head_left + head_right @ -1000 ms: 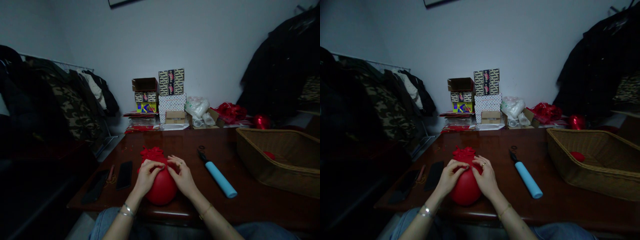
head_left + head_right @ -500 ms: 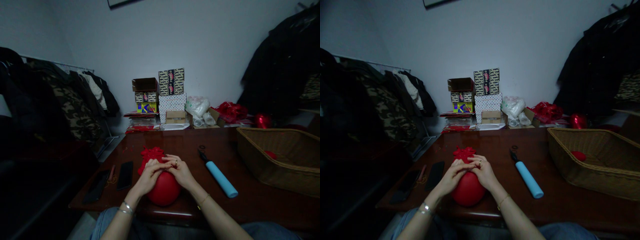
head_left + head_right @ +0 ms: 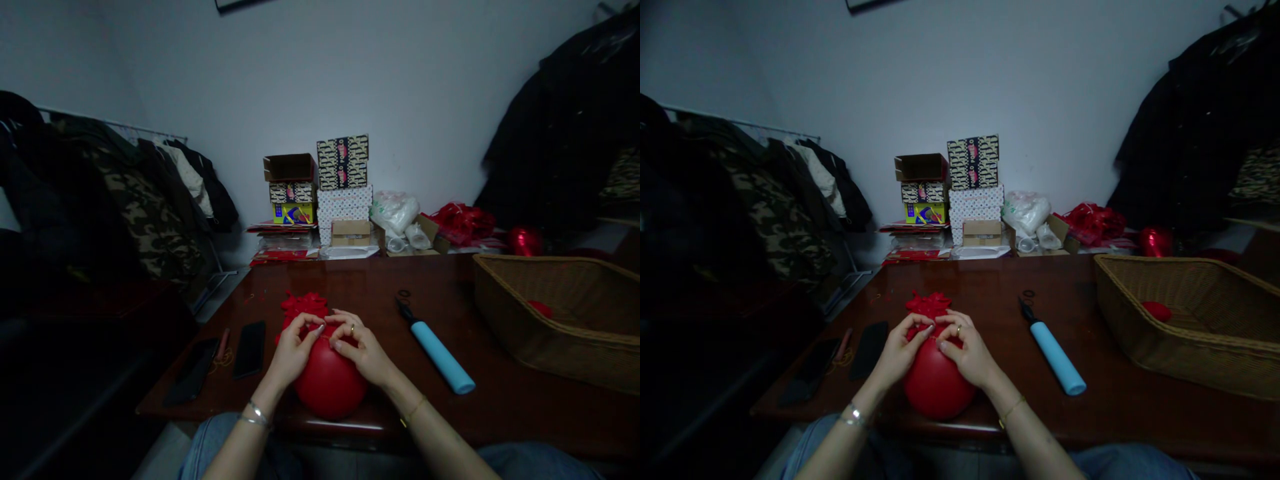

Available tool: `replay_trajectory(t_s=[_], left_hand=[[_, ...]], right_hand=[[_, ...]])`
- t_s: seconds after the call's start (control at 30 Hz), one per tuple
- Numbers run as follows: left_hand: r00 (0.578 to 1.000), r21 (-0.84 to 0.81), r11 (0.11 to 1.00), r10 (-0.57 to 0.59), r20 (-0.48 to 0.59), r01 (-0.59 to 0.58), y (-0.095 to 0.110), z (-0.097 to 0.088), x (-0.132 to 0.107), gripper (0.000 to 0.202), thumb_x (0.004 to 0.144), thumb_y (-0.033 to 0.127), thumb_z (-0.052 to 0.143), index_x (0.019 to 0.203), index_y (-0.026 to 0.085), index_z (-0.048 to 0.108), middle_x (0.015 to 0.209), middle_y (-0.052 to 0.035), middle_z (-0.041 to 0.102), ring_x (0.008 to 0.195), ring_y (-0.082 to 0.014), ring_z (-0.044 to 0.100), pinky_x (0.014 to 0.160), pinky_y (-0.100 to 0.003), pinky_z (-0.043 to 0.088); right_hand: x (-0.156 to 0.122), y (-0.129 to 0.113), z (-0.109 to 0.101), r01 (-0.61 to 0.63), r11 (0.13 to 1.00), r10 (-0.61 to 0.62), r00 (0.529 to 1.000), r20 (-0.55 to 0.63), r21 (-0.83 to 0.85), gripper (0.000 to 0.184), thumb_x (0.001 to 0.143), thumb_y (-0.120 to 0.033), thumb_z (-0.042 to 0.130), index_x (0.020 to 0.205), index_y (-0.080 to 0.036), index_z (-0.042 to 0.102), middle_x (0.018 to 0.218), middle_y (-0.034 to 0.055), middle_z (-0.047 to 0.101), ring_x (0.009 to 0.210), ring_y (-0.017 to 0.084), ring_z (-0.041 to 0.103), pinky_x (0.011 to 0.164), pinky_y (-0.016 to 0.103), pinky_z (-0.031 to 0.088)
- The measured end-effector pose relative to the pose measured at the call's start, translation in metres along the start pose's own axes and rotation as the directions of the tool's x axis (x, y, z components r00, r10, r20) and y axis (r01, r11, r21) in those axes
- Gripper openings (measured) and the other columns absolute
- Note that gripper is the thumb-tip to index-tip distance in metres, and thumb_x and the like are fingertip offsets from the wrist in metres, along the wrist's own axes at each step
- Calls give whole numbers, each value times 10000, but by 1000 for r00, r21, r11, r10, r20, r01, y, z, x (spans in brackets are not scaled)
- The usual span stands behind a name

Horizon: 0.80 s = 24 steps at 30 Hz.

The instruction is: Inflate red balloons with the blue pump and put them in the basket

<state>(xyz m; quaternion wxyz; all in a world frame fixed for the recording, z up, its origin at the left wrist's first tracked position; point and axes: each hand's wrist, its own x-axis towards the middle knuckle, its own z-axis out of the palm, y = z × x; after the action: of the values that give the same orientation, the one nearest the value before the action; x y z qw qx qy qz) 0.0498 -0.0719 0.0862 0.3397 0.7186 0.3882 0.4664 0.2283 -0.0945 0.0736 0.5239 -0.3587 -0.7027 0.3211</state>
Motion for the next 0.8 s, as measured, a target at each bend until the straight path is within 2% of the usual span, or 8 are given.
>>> replay_trajectory(t_s=[0.1,0.17,0.23,0.33,0.5,0.57,0.67,0.8], left_hand=[[999,116,992,49,-15,-47,-2,2,-2,137,851,265,524,932,190,605,947,-54,634,911,-194,568,853,-338,413],[995,204,975,95,-20,-89,-3,4,-4,127,845,225,513,932,196,602,937,-55,627,903,-201,562,840,-347,416],[991,273,954,134,-24,-122,-2,8,-5,129,851,206,496,933,203,595,933,-57,622,905,-208,557,836,-355,416],[984,337,929,173,-38,-150,2,13,-8,137,872,208,471,940,212,590,942,-60,626,911,-212,557,843,-361,411],[980,344,926,187,-65,-154,5,18,-13,132,867,204,487,934,210,601,933,-59,637,897,-209,564,831,-354,418],[986,299,947,149,-77,-120,4,16,-15,127,860,232,509,925,208,615,924,-55,645,883,-207,574,828,-350,425],[997,132,991,37,-64,-29,1,10,-13,146,836,275,559,926,199,645,934,-52,667,887,-204,595,845,-344,434],[995,-93,992,-87,-51,82,1,4,-7,195,789,314,628,912,168,666,933,-71,685,885,-212,614,837,-335,450]], right_hand=[[2,-5,0,8,1000,-9,999,45,12,95,787,-336,626,808,-302,712,1274,4,559,1297,230,352,1067,486,259],[5,-6,2,29,1000,-29,999,15,-10,171,803,-337,603,943,-343,701,1340,-9,504,1313,228,330,1074,493,253],[7,-5,7,75,994,-82,993,-90,-82,246,833,-313,558,1050,-374,655,1390,-25,447,1318,217,320,1078,489,256],[8,-1,17,101,967,-168,943,-287,-236,278,849,-283,525,1085,-383,633,1393,-33,438,1284,211,365,1060,472,304],[7,7,29,-23,963,-117,863,-492,-268,266,831,-360,576,1086,-326,645,1294,-3,545,1175,211,469,1001,411,394],[6,10,29,-73,971,-50,868,-493,-227,309,793,-403,621,1086,-310,647,1295,5,545,1176,222,467,1011,418,383],[5,13,25,-131,977,50,907,-419,-167,336,738,-444,670,1046,-311,666,1312,8,529,1205,239,443,1031,439,353],[3,13,21,-120,977,61,949,-310,-176,317,679,-446,721,972,-328,695,1337,12,505,1237,248,405,1047,451,328]])
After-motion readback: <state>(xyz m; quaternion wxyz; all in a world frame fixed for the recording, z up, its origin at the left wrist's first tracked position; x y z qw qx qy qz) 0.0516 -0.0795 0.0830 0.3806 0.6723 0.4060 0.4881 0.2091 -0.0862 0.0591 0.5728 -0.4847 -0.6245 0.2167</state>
